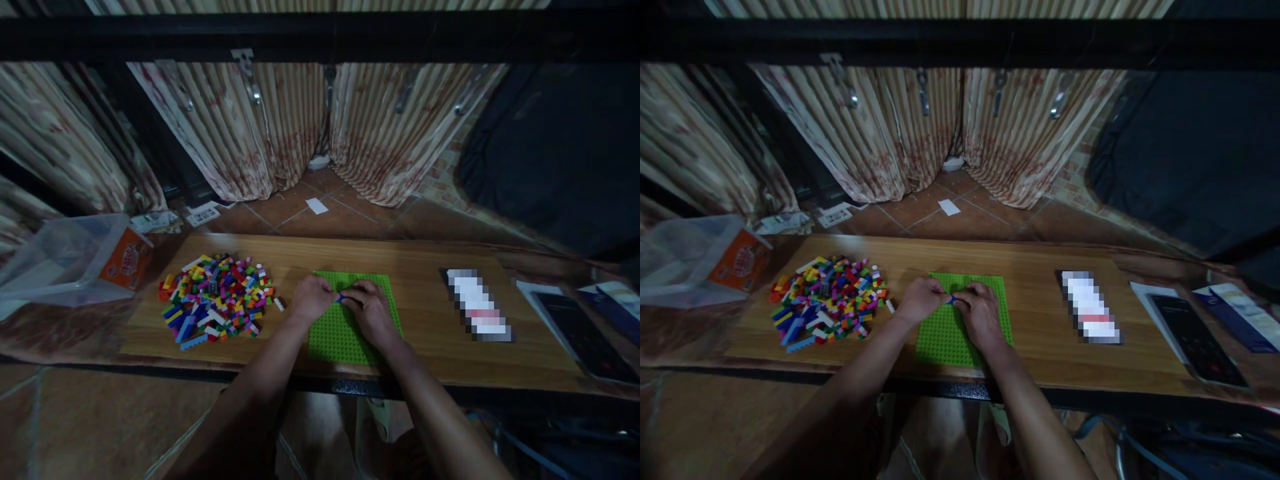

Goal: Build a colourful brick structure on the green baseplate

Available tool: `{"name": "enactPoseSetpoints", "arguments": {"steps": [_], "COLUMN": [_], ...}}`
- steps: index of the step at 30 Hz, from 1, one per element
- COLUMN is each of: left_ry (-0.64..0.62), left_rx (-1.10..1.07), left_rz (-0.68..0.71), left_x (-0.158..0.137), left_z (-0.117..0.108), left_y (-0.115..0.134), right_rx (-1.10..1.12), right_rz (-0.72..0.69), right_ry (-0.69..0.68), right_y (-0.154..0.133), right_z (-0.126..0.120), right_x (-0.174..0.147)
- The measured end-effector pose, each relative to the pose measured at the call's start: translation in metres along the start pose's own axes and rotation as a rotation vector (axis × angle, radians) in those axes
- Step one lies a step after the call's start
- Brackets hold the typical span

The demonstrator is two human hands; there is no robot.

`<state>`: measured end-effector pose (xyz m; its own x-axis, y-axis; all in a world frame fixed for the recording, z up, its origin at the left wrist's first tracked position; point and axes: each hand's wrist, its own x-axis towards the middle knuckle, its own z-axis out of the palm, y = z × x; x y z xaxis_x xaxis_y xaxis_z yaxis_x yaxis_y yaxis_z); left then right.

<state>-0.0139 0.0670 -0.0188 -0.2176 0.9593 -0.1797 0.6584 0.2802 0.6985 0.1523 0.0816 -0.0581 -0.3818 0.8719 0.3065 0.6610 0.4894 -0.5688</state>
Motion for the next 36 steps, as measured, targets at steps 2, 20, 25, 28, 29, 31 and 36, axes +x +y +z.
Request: {"name": "enactPoseSetpoints", "arguments": {"steps": [2,20,25,28,29,31,36], "left_ry": [0.009,0.076,0.054,0.049,0.060,0.107,0.280], "left_rx": [0.004,0.060,0.098,0.107,0.108,0.118,0.233], "left_rz": [-0.013,-0.023,0.014,0.032,0.031,0.028,-0.048], "left_x": [0.001,-0.017,-0.030,-0.039,-0.042,-0.046,-0.049], "left_z": [0.000,0.005,0.002,-0.007,-0.012,-0.026,-0.078], "left_y": [0.001,0.009,0.012,0.009,0.006,-0.002,-0.031], "right_rx": [-0.007,0.008,-0.042,-0.048,-0.051,-0.060,-0.062], "right_rz": [-0.006,0.033,-0.015,0.005,0.023,0.071,0.219], "right_ry": [-0.008,-0.047,-0.056,-0.061,-0.050,-0.025,0.025], "right_y": [0.001,0.009,0.018,0.020,0.020,0.019,0.013], "right_z": [0.001,-0.023,-0.019,-0.020,-0.021,-0.024,-0.030], "right_x": [0.000,-0.003,0.000,0.000,0.000,-0.001,-0.003]}}
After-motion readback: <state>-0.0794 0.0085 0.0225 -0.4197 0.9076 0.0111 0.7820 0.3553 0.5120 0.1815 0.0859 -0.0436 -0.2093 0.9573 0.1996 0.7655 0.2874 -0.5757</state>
